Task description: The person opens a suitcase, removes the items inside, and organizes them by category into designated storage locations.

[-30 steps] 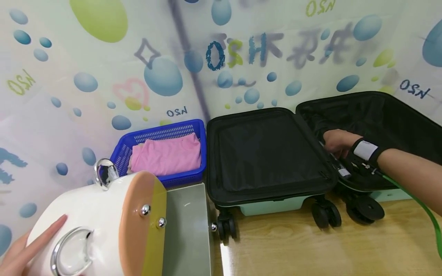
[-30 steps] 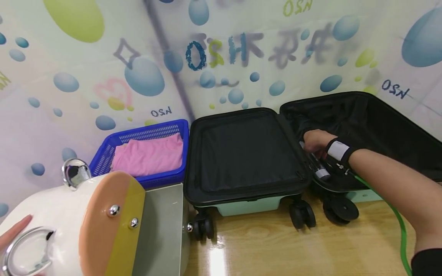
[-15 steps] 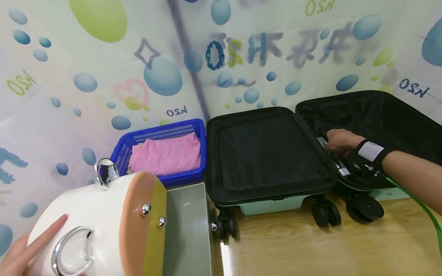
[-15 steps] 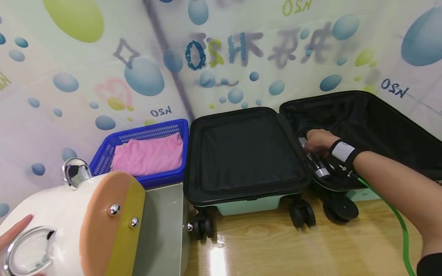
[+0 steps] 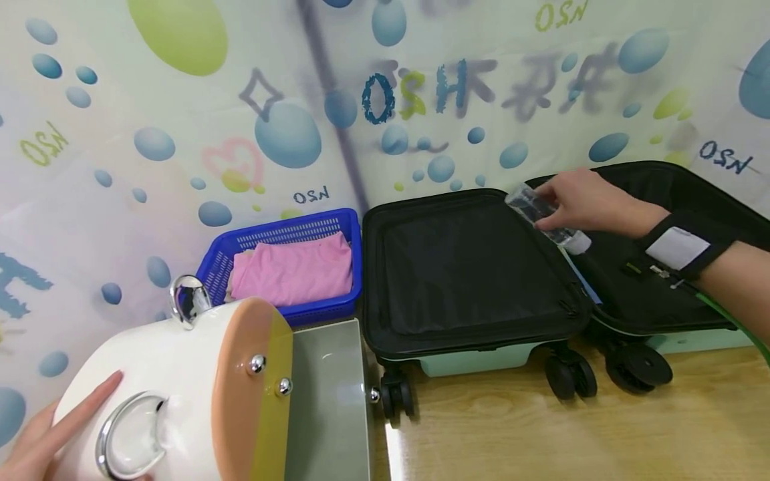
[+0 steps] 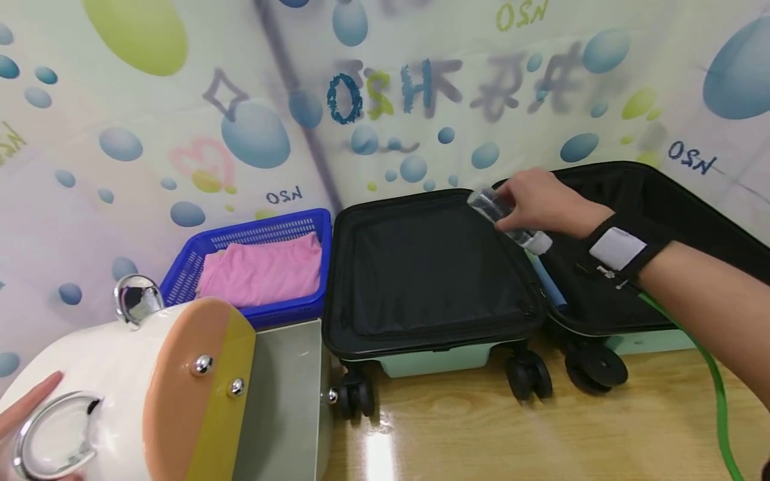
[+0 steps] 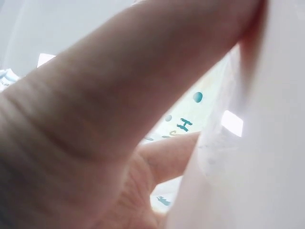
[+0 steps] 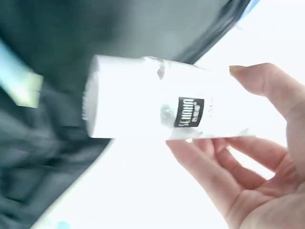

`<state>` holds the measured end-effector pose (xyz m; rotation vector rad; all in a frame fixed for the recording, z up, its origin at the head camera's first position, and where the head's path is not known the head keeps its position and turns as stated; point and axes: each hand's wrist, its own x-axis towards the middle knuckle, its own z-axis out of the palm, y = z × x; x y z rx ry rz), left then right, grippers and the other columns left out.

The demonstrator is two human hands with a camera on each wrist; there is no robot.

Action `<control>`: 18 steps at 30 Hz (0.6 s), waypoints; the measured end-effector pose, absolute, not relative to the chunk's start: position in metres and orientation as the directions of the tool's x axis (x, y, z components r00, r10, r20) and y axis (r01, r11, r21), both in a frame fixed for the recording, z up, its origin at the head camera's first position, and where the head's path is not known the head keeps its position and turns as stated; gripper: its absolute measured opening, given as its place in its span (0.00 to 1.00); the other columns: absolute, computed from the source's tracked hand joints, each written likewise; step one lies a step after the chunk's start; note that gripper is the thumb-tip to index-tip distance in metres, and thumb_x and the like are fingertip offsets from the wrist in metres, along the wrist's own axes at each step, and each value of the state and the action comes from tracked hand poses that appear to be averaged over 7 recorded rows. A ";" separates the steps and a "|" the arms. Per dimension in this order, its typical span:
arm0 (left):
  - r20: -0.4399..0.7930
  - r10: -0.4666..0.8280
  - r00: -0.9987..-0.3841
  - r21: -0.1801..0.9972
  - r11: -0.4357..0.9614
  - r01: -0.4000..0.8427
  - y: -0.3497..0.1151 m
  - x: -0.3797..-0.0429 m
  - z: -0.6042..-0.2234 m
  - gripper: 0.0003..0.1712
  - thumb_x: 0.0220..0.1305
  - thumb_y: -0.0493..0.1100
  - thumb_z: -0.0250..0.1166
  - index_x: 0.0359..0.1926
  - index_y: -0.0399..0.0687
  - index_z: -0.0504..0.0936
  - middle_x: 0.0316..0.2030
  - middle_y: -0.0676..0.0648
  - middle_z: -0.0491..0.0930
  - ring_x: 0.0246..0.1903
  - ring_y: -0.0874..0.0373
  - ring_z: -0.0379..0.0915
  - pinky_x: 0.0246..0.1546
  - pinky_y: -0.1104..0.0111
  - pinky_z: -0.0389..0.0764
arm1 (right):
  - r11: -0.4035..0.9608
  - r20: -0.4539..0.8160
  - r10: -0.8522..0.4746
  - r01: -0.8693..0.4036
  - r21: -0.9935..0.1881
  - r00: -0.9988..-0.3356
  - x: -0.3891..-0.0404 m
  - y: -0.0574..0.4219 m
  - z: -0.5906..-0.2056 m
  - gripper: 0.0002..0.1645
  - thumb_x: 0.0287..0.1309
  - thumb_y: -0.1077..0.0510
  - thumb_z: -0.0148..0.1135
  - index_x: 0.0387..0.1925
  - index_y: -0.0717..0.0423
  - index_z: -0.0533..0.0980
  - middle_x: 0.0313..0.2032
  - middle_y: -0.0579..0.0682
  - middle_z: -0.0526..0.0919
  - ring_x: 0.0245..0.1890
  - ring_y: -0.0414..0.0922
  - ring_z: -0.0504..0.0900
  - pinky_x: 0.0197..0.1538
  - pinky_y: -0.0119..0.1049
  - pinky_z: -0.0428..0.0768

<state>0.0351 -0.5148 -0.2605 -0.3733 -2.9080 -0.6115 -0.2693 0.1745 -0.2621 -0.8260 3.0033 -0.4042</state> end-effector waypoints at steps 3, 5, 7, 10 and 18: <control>0.176 0.213 -0.961 0.374 0.889 0.266 -0.518 0.035 -0.262 0.81 0.17 0.39 0.91 0.79 0.50 0.59 0.65 0.44 0.59 0.57 0.78 0.49 0.52 0.92 0.44 | 0.701 0.218 -0.666 -0.698 -0.146 -0.713 -0.252 0.127 -0.244 0.14 0.49 0.61 0.79 0.37 0.57 0.81 0.26 0.49 0.76 0.24 0.44 0.72 0.29 0.40 0.71; 0.169 0.219 -0.961 0.375 0.887 0.268 -0.521 0.034 -0.262 0.81 0.18 0.38 0.90 0.79 0.50 0.58 0.66 0.47 0.58 0.58 0.78 0.48 0.53 0.92 0.44 | 0.565 0.301 -0.771 -0.821 -0.082 -0.561 -0.238 0.092 -0.239 0.23 0.47 0.62 0.80 0.46 0.58 0.82 0.35 0.51 0.80 0.30 0.45 0.78 0.33 0.41 0.78; 0.169 0.232 -0.958 0.378 0.883 0.280 -0.523 0.032 -0.262 0.81 0.17 0.38 0.90 0.79 0.50 0.58 0.67 0.52 0.56 0.59 0.78 0.48 0.55 0.92 0.42 | 0.416 0.354 -0.850 -0.909 -0.001 -0.390 -0.223 0.057 -0.239 0.27 0.46 0.63 0.81 0.51 0.60 0.81 0.42 0.54 0.82 0.37 0.47 0.82 0.39 0.42 0.83; 0.178 0.253 -0.951 0.395 0.867 0.305 -0.519 0.028 -0.258 0.81 0.17 0.37 0.90 0.79 0.48 0.58 0.69 0.58 0.56 0.61 0.77 0.49 0.56 0.91 0.44 | 0.205 0.370 -0.918 -0.970 0.134 -0.143 -0.198 0.009 -0.244 0.27 0.52 0.62 0.77 0.54 0.59 0.79 0.48 0.54 0.82 0.45 0.47 0.83 0.47 0.39 0.84; 0.207 0.183 -0.961 0.414 0.874 0.255 -0.491 0.025 -0.253 0.79 0.19 0.37 0.90 0.79 0.49 0.59 0.68 0.49 0.61 0.59 0.75 0.50 0.56 0.90 0.44 | -0.189 0.222 -0.929 -0.894 0.407 0.297 -0.142 -0.079 -0.276 0.17 0.72 0.63 0.54 0.59 0.54 0.75 0.52 0.46 0.83 0.51 0.41 0.81 0.58 0.33 0.78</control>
